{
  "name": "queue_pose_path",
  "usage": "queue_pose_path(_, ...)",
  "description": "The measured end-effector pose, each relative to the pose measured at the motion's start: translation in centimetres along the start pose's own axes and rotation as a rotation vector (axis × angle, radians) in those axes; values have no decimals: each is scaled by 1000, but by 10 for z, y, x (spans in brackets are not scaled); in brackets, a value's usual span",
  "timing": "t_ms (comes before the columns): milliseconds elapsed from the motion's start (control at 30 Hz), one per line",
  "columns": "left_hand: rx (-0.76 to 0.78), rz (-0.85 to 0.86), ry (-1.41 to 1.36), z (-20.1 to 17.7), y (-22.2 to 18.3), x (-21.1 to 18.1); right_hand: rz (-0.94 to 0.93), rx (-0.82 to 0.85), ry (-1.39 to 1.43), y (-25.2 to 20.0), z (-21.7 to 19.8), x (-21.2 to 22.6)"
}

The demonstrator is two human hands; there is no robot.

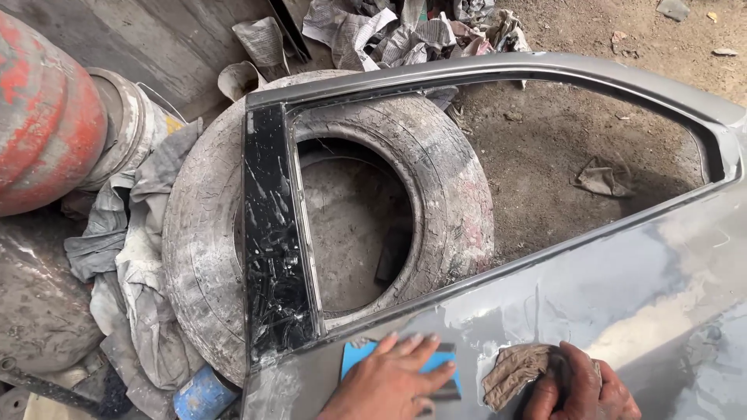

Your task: Sand the surface of a car door using sandpaper and a sanding block.

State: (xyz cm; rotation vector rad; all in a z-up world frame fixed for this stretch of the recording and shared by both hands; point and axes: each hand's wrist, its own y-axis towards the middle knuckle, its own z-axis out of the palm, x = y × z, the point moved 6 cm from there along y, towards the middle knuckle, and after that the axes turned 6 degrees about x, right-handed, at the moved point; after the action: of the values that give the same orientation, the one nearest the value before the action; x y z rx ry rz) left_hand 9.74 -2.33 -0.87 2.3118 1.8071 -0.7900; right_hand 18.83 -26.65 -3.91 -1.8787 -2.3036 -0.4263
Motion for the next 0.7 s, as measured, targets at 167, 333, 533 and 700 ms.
queue_pose_path(167,137,-5,-219,44,-21,7,-23,14,77,-6,14,-16)
queue_pose_path(333,-28,63,-12,144,-77,15,30,8,75,-1,-11,12)
queue_pose_path(533,140,40,-204,-22,52,-23,183,-52,92,-1,-13,27)
queue_pose_path(700,150,1,-311,47,-21,-42,73,30,-28,21,-25,35)
